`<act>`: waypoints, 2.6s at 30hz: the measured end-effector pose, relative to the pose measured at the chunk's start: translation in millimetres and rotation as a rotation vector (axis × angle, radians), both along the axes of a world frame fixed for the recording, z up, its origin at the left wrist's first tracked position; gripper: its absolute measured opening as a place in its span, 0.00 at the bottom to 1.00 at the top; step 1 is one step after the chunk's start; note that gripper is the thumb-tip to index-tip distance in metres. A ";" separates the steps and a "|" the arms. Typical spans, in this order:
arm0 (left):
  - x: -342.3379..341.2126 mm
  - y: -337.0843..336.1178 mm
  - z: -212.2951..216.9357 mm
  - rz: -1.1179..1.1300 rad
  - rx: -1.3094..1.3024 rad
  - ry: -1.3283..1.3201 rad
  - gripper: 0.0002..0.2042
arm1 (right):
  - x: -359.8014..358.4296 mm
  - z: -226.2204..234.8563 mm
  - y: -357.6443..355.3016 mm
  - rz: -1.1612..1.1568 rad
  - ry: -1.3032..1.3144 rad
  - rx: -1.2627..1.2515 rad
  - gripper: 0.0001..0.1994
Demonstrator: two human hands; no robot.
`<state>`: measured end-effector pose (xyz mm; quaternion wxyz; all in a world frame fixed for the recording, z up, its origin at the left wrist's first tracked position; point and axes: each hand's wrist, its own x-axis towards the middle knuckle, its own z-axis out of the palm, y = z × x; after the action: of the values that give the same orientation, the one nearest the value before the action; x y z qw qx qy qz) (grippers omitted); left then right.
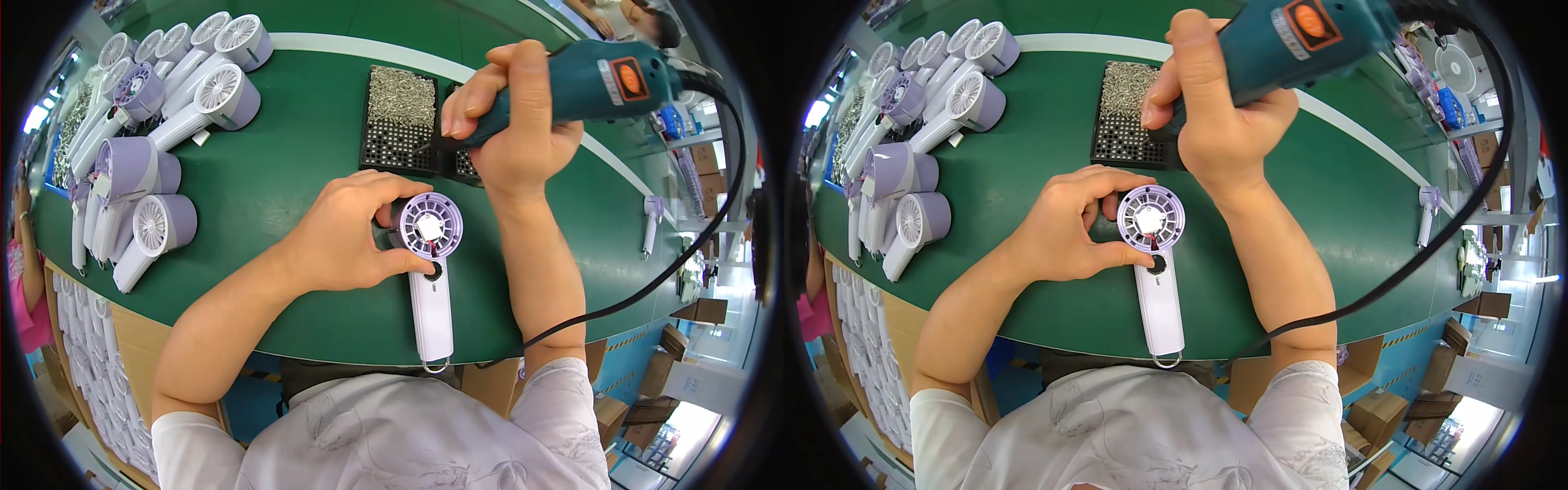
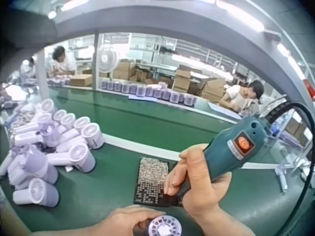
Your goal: The person arranges screw trays on the assembly table and assembles portable fans by picking up screws and driving them into the fan components using an electric screwdriver.
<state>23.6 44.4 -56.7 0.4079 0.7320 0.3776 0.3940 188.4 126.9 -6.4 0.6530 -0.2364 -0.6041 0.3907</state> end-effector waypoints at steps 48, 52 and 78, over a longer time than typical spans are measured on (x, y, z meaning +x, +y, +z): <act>-0.3 1.2 3.8 -0.016 -0.021 0.012 0.33 | -5.0 -7.2 1.8 -0.003 -0.019 -0.057 0.12; 0.4 1.5 4.1 -0.020 -0.031 0.001 0.33 | -1.7 -6.0 2.8 0.013 -0.006 -0.021 0.12; -0.7 1.3 0.0 -0.031 -0.186 -0.026 0.32 | 23.0 35.2 -63.2 0.397 -0.165 -0.092 0.26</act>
<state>22.8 45.7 -56.7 0.4853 0.6913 0.3959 0.3603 211.4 63.7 28.7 0.5000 -0.1736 -0.6718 0.5182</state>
